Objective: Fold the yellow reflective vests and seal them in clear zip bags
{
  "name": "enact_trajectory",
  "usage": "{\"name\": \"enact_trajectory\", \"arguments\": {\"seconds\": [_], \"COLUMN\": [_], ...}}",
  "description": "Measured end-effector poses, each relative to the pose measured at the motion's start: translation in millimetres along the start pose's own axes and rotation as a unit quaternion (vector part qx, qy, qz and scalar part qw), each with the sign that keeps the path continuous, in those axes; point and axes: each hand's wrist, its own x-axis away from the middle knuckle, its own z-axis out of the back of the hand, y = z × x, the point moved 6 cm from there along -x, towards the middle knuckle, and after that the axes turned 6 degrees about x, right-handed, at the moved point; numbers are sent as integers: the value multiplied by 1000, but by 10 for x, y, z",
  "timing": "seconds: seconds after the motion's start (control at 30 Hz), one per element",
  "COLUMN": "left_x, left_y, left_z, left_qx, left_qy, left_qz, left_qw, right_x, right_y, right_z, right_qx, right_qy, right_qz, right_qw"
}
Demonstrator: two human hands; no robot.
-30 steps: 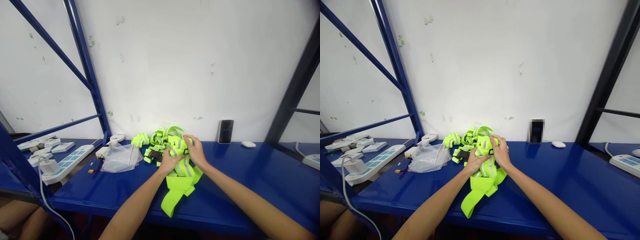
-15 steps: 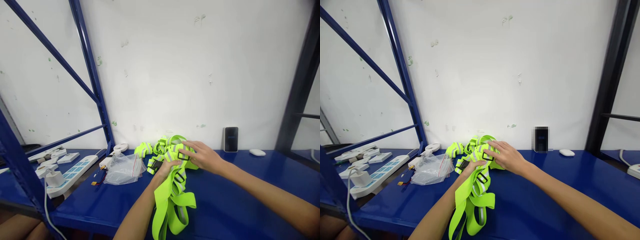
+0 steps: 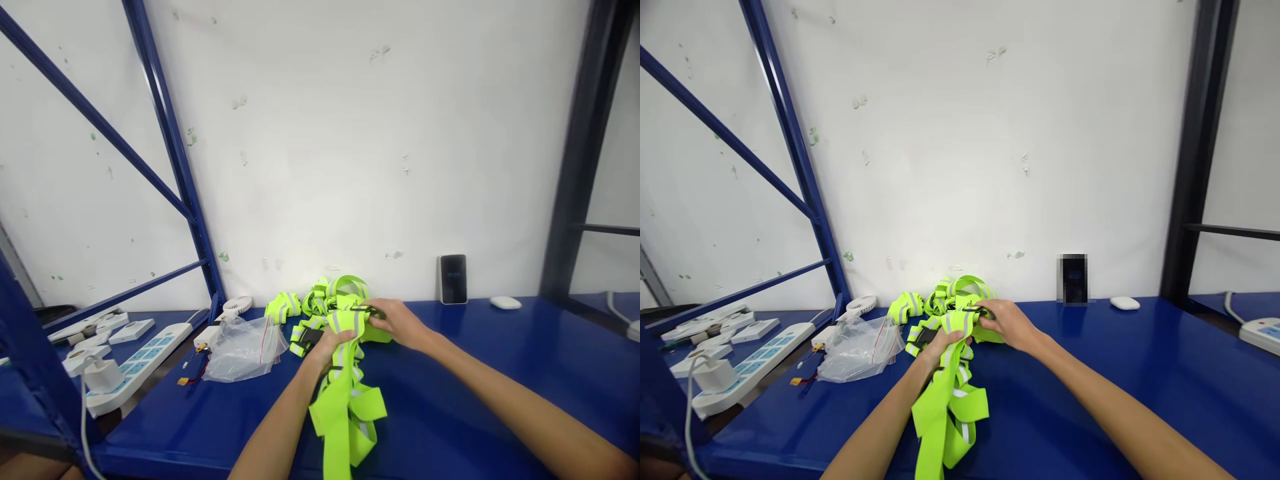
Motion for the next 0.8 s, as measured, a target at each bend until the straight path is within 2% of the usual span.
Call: {"name": "enact_trajectory", "arguments": {"seconds": [0.17,0.33,0.47,0.53,0.67,0.8], "left_x": [31,56,56,44,31,32], "left_y": [-22,-75,-75,-39,60,58], "left_z": [-151,-216,-197,-189,-216,-232], "left_qx": [-7,17,-61,-125,-232,-237], "left_qy": [-15,-68,-82,-69,-23,23], "left_qz": [-20,-6,23,7,-86,-143], "left_qw": [1000,997,994,990,969,961], "right_x": [101,160,215,250,312,322], "right_y": [164,165,142,120,86,67], "right_z": [-18,-16,-16,-39,-117,-158], "right_qx": [-18,24,52,50,9,-21], "right_qy": [41,52,45,42,36,23], "right_qz": [-95,-126,-154,-150,-121,-108], "right_qw": [994,990,986,987,992,994]}}
